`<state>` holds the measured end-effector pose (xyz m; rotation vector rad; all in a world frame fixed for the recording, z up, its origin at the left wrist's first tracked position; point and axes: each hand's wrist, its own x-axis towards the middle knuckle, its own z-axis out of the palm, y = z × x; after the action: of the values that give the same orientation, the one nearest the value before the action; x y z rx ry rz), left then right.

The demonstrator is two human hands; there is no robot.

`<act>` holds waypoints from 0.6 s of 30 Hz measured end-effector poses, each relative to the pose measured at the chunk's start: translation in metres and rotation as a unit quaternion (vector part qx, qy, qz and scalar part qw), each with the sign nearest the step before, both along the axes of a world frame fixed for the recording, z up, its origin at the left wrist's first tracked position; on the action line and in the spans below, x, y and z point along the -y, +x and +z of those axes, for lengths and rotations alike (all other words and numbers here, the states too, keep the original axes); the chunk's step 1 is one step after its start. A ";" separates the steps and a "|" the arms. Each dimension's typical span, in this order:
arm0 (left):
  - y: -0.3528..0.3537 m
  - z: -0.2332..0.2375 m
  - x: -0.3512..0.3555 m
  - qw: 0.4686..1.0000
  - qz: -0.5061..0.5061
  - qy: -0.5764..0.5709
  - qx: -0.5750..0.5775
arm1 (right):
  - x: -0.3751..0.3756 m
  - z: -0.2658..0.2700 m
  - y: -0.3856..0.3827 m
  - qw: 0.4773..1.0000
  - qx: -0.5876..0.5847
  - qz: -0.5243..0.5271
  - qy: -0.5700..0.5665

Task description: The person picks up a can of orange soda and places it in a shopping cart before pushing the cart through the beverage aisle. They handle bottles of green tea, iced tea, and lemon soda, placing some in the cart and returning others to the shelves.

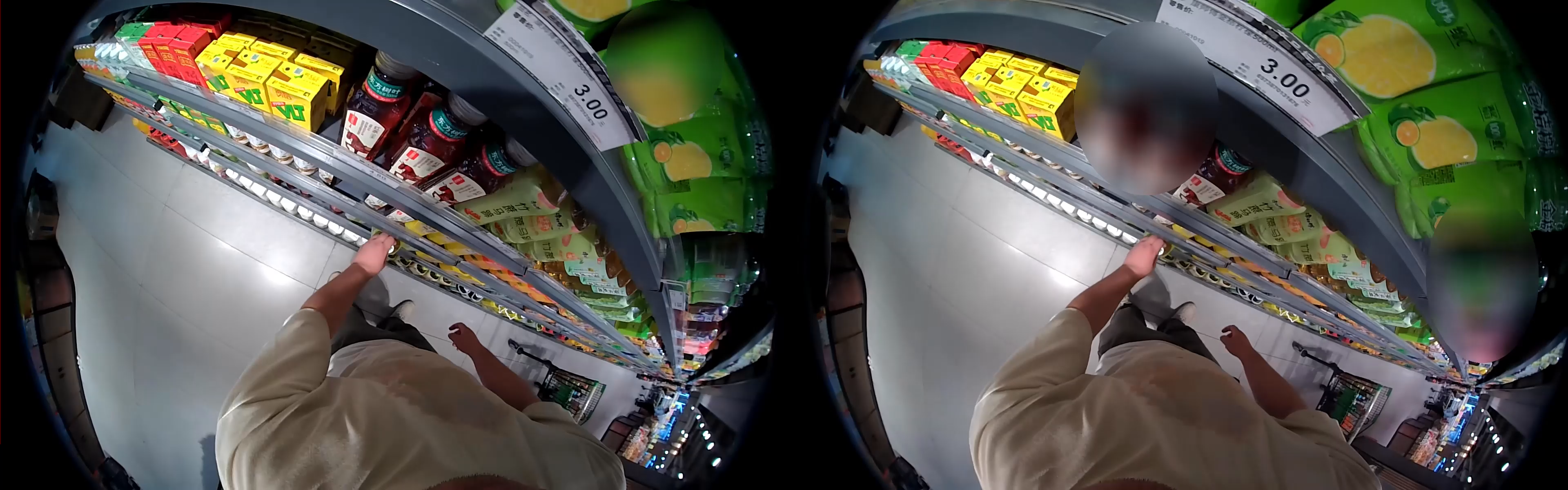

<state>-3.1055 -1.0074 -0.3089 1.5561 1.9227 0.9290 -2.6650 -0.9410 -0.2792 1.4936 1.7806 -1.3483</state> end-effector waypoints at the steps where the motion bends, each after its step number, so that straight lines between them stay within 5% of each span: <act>1: -0.001 -0.006 -0.004 1.000 0.002 0.002 0.003 | 0.006 0.000 0.009 1.000 0.012 -0.001 0.007; 4: -0.002 -0.023 -0.021 0.993 0.001 -0.105 -0.052 | 0.021 0.007 0.018 0.999 0.046 -0.012 -0.006; 11: -0.004 -0.065 -0.057 0.992 0.074 -0.097 0.030 | 0.037 0.022 0.002 1.000 0.018 -0.008 -0.017; 15: -0.006 -0.065 -0.071 0.974 0.005 -0.211 -0.082 | 0.030 0.023 -0.006 1.000 -0.017 -0.003 -0.019; 18: 0.000 -0.110 -0.080 0.972 0.017 -0.188 -0.143 | 0.022 0.032 -0.015 1.000 -0.019 -0.019 -0.013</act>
<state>-3.1052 -0.9271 -0.4194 1.4902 2.1720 0.3306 -2.6800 -0.9628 -0.2473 1.5045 1.7584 -1.4228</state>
